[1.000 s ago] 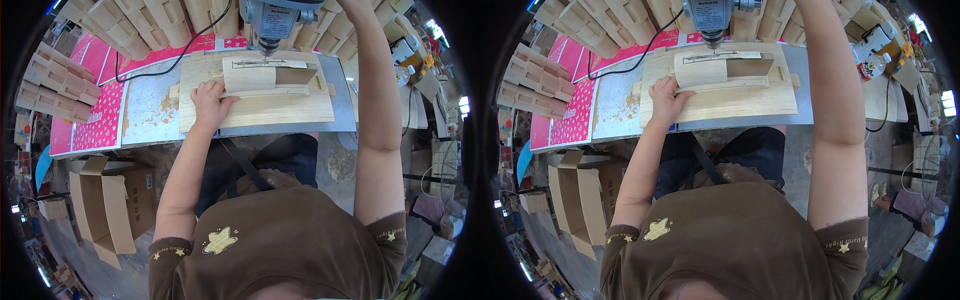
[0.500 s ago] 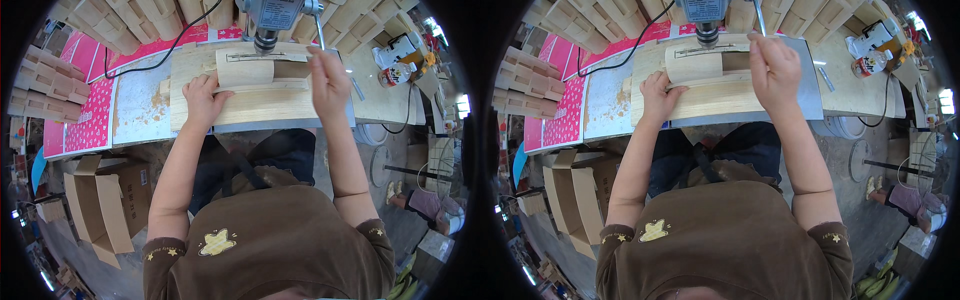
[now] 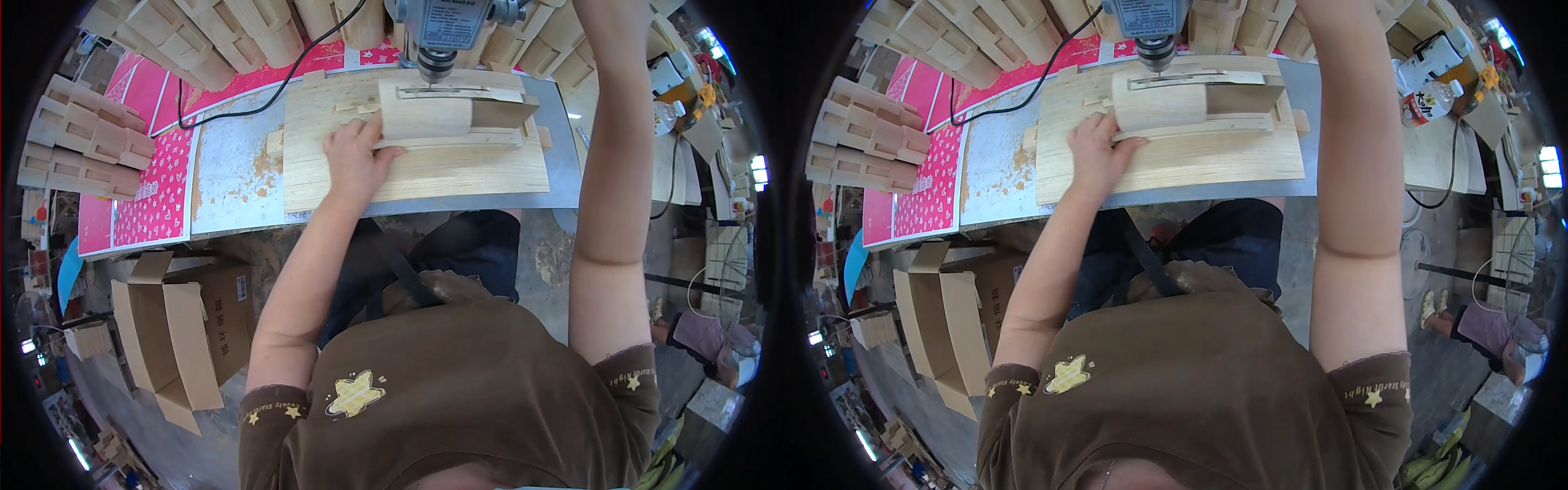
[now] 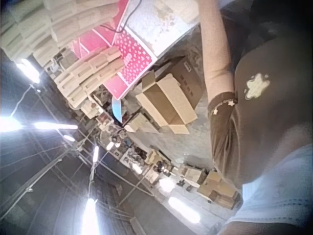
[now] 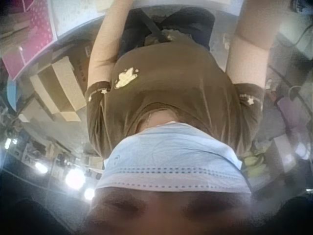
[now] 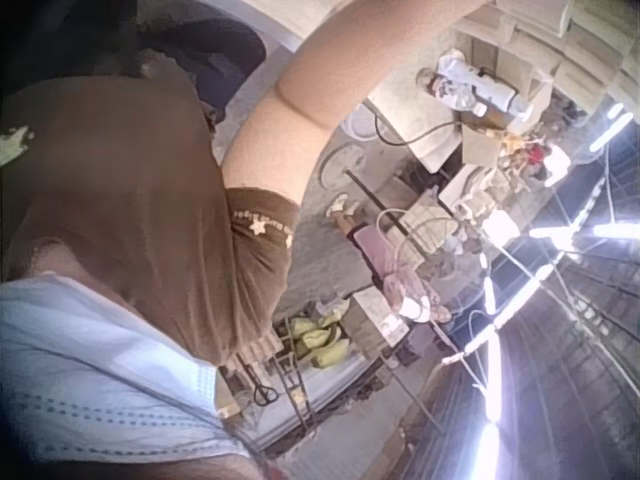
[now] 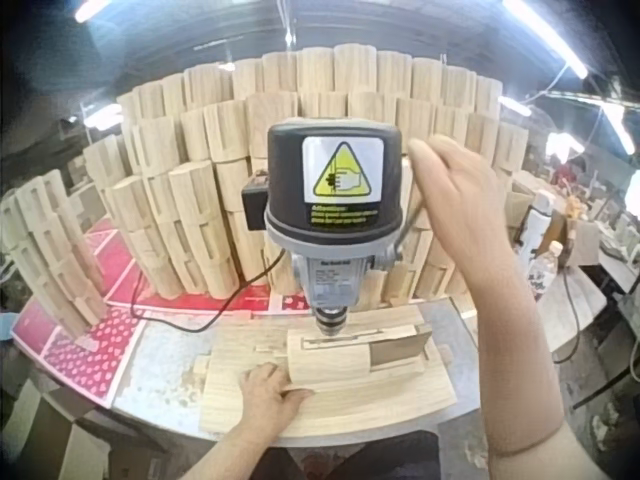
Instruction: Operating a bench drill press to drill or mill grooves into wooden cylindrical blocks.
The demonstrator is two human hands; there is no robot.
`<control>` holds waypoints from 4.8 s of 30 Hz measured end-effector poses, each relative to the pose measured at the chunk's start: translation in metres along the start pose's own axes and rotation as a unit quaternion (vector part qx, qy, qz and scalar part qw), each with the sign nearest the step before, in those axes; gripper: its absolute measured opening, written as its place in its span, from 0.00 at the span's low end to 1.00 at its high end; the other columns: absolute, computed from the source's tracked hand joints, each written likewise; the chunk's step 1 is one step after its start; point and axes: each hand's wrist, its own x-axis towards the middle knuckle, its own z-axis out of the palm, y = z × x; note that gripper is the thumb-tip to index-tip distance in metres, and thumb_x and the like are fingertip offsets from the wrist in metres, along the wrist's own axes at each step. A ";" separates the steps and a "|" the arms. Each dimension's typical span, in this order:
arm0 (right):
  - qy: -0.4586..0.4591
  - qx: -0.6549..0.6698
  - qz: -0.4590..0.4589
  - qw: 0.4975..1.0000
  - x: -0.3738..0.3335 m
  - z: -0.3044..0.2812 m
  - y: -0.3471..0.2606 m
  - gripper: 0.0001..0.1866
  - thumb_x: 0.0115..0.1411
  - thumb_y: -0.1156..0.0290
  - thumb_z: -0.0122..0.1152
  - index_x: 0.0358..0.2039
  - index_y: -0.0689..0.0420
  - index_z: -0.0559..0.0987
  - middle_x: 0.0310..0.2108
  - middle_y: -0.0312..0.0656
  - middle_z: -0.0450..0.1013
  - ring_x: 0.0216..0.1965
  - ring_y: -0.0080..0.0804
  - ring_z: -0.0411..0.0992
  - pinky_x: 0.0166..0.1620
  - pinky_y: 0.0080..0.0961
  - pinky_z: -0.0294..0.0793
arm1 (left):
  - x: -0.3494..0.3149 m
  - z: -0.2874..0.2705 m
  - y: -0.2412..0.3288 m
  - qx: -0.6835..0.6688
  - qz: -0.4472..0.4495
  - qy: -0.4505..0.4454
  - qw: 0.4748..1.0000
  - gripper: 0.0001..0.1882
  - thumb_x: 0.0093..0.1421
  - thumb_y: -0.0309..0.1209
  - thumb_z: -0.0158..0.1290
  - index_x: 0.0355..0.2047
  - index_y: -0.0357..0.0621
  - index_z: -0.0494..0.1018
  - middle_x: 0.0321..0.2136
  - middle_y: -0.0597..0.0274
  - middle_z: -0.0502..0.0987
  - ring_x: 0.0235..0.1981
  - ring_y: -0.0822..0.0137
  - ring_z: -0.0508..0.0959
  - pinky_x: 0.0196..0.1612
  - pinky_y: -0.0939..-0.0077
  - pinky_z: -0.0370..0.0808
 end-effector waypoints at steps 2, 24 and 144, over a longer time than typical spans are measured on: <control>-0.047 -0.023 0.001 0.999 0.037 0.020 0.036 0.23 0.59 0.56 0.43 0.28 0.65 0.76 0.26 0.54 0.73 0.32 0.47 0.72 0.36 0.35 0.67 | 0.008 0.011 0.013 -0.006 0.016 0.001 1.000 0.32 0.41 0.40 0.64 0.49 0.49 0.72 0.26 0.67 0.70 0.34 0.63 0.70 0.41 0.64 0.58; 0.005 0.103 -0.078 0.992 -0.153 0.025 0.040 0.02 0.55 0.75 0.58 0.28 0.58 0.78 0.17 0.36 0.66 0.20 0.30 0.65 0.27 0.29 0.62 | 0.004 0.008 0.013 -0.029 -0.019 -0.024 0.999 0.31 0.42 0.39 0.64 0.49 0.48 0.72 0.25 0.67 0.70 0.32 0.65 0.70 0.40 0.65 0.58; -0.091 -0.045 -0.004 0.995 -0.038 -0.034 -0.009 0.13 0.62 0.66 0.51 0.36 0.63 0.77 0.24 0.39 0.70 0.28 0.24 0.68 0.33 0.20 0.65 | -0.007 -0.018 -0.020 -0.037 -0.060 -0.009 0.997 0.28 0.38 0.38 0.66 0.43 0.47 0.76 0.26 0.70 0.73 0.35 0.64 0.71 0.43 0.67 0.60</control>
